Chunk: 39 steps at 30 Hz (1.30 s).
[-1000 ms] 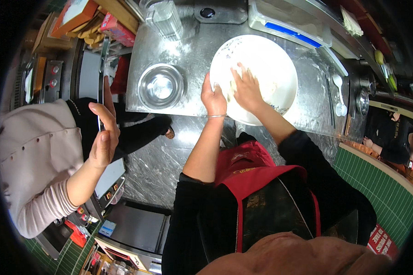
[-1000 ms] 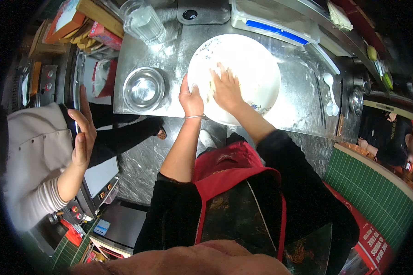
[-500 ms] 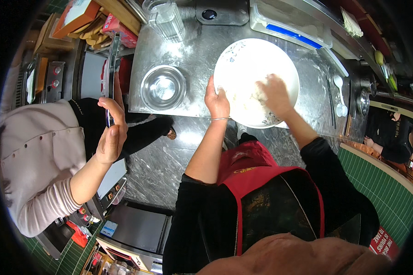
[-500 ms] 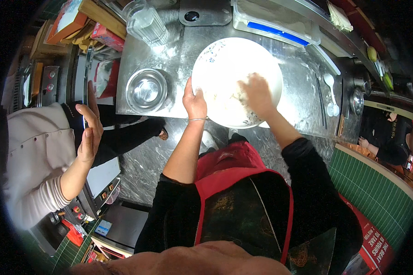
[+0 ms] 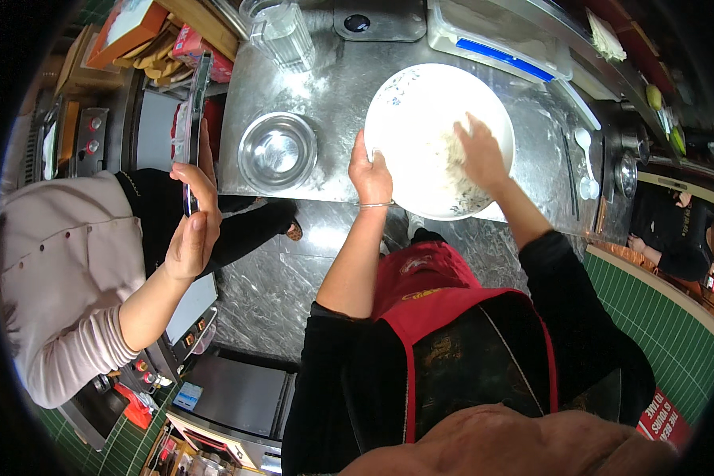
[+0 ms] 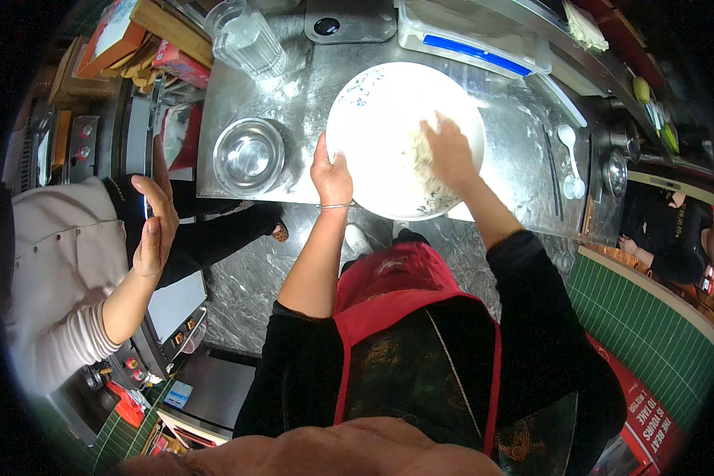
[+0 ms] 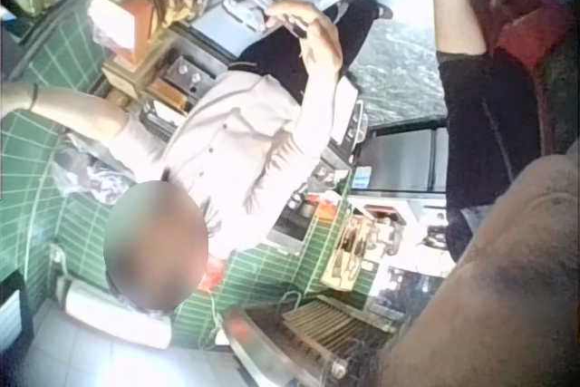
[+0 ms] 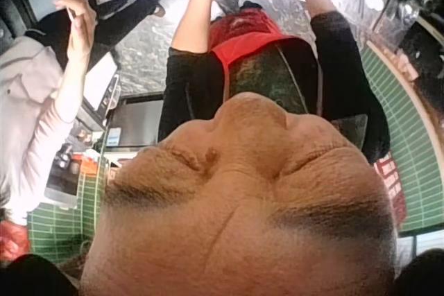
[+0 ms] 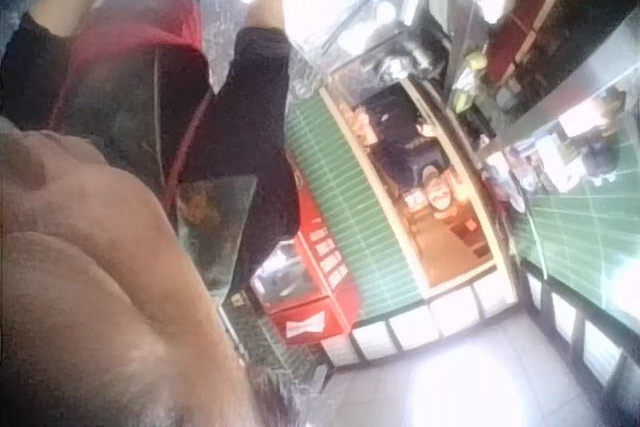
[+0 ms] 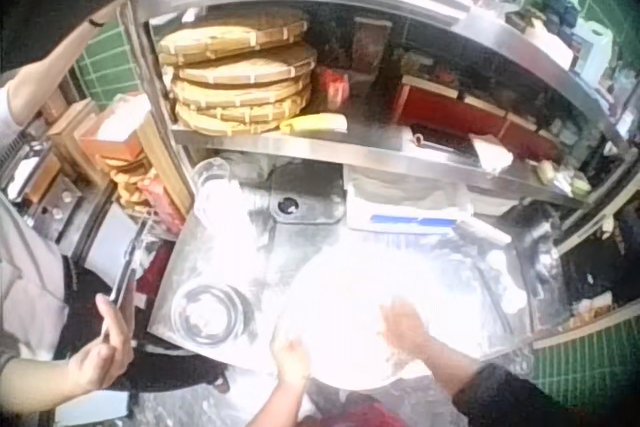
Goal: The person pours water into a bowl of flour, then uses chopsticks to mix the ingredients. They continue by kneading the mixture with their hands to form a dough ball.
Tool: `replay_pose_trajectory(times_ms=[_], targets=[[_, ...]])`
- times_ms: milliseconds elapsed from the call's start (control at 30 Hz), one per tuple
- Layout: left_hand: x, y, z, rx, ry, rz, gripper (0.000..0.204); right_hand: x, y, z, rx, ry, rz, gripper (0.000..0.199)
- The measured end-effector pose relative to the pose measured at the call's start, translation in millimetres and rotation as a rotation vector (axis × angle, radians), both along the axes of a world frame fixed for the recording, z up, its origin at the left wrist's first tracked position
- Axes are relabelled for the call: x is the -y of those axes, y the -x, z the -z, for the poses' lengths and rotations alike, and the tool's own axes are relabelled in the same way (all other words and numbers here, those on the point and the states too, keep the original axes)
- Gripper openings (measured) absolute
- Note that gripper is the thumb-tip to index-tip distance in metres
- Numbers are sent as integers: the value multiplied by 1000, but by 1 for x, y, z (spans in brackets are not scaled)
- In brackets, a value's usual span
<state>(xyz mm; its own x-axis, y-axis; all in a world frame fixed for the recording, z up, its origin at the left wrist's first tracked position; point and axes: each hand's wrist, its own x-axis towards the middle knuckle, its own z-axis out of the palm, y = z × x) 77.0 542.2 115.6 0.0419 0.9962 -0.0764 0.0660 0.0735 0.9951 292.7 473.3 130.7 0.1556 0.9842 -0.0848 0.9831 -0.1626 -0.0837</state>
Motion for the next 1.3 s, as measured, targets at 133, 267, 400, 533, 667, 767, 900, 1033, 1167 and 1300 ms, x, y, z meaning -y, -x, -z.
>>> replay_pose_trajectory(times_ms=[133,267,400,533,667,767,900,1033,1167,1300], targets=[[0,2,4,-47,-33,30,43,-73,43,25,-14,-323,81,60],[0,-1,6,-53,-39,-25,42,-21,91,25,-98,-303,-276,53],[0,1,11,-28,-29,2,42,5,14,-4,-107,-27,26,53],[-1,3,14,-76,-61,33,41,-59,23,13,-107,-167,118,43],[0,-1,11,-3,-22,7,41,-26,76,25,-76,-43,-12,51],[-1,-2,9,25,18,6,41,11,23,10,-39,-13,-22,57],[-2,3,12,-12,-42,34,41,-45,-18,14,-167,-140,128,32],[-3,2,7,-34,21,49,42,-80,70,37,-260,-344,113,50],[-9,-3,-7,105,168,13,46,8,85,20,-257,-157,-199,57],[-16,1,-7,124,99,97,48,21,2,-6,-81,-5,65,54]])
